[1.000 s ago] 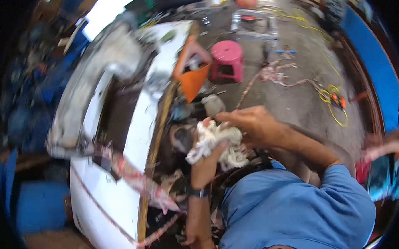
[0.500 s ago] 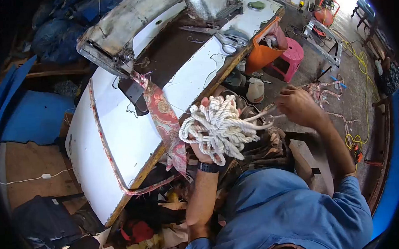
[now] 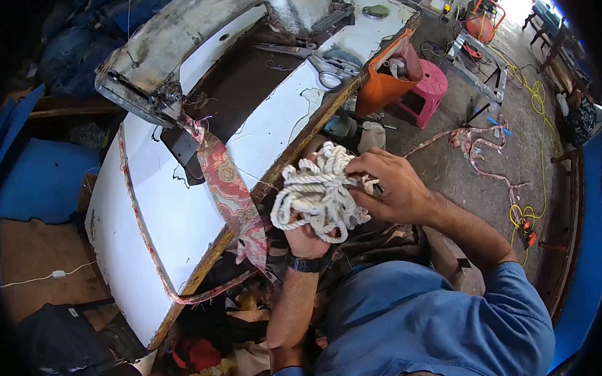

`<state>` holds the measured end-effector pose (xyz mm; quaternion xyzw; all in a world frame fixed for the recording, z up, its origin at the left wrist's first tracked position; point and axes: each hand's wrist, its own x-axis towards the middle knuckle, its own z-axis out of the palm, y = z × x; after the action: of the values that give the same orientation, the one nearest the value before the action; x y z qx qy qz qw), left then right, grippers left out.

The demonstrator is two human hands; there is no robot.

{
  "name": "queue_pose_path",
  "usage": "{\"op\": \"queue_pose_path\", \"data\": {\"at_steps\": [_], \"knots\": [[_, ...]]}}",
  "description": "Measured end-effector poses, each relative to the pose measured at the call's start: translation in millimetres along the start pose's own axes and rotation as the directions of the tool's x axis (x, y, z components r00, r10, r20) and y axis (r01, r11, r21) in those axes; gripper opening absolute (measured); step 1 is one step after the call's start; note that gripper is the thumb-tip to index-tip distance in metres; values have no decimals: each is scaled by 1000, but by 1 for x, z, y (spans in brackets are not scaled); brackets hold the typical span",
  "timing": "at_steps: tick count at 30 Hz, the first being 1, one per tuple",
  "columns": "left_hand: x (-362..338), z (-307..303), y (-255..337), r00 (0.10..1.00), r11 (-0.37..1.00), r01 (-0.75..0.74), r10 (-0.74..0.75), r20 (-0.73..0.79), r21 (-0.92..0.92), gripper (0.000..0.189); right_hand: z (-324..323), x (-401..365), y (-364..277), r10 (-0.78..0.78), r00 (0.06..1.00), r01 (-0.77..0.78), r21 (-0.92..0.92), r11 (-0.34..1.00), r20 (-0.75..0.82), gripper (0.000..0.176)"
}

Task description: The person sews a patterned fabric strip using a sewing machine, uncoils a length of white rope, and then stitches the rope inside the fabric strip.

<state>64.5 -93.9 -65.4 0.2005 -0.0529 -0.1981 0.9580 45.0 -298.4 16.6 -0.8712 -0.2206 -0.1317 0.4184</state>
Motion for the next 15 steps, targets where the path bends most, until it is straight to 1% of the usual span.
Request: {"op": "queue_pose_path", "data": {"at_steps": [1,2,3,5,6,7,8,9,10,11,12,13,14,15], "knots": [[-1,-7,-3,999,1000,17,-17,41,0,62,-1,0,2,67,998,-68,74,995,18,31],[-7,-21,-7,997,972,65,-55,-47,224,61,-3,-1,3,135,990,-140,147,979,43,30],[-17,-34,-5,987,936,158,-139,-83,313,60,-5,-3,10,219,971,-239,314,919,97,25],[-16,-28,-9,990,943,113,-80,-117,312,57,-15,-4,23,345,927,-374,469,800,149,22],[-17,-32,-5,990,926,124,-90,-110,356,58,-18,-6,27,402,897,-435,537,723,185,21],[-20,-38,4,990,908,133,-99,-105,398,61,-20,-8,30,423,881,-453,633,628,211,19],[-24,-41,7,989,888,141,-108,-100,438,64,-21,-11,32,438,871,-472,629,618,223,19],[-30,-41,5,970,834,140,-8,-242,534,49,-23,-13,34,451,861,-489,623,610,235,19],[-31,-41,4,971,737,103,70,-227,668,43,-25,-16,37,463,851,-508,617,601,250,19],[-35,-43,5,968,618,74,146,-206,783,37,-20,-22,48,443,866,-488,590,643,234,18],[-39,-43,5,960,477,51,220,-176,877,32,-18,-25,51,437,871,-478,592,648,224,17],[-37,-10,5,957,423,-14,268,-111,906,19,-15,-26,51,430,877,-466,597,653,214,17],[-32,2,3,959,321,-100,283,5,942,23,-11,-27,51,422,883,-453,604,656,204,16],[-28,20,5,965,185,-135,246,88,973,25,-7,-29,50,424,883,-449,619,644,200,16]]}}
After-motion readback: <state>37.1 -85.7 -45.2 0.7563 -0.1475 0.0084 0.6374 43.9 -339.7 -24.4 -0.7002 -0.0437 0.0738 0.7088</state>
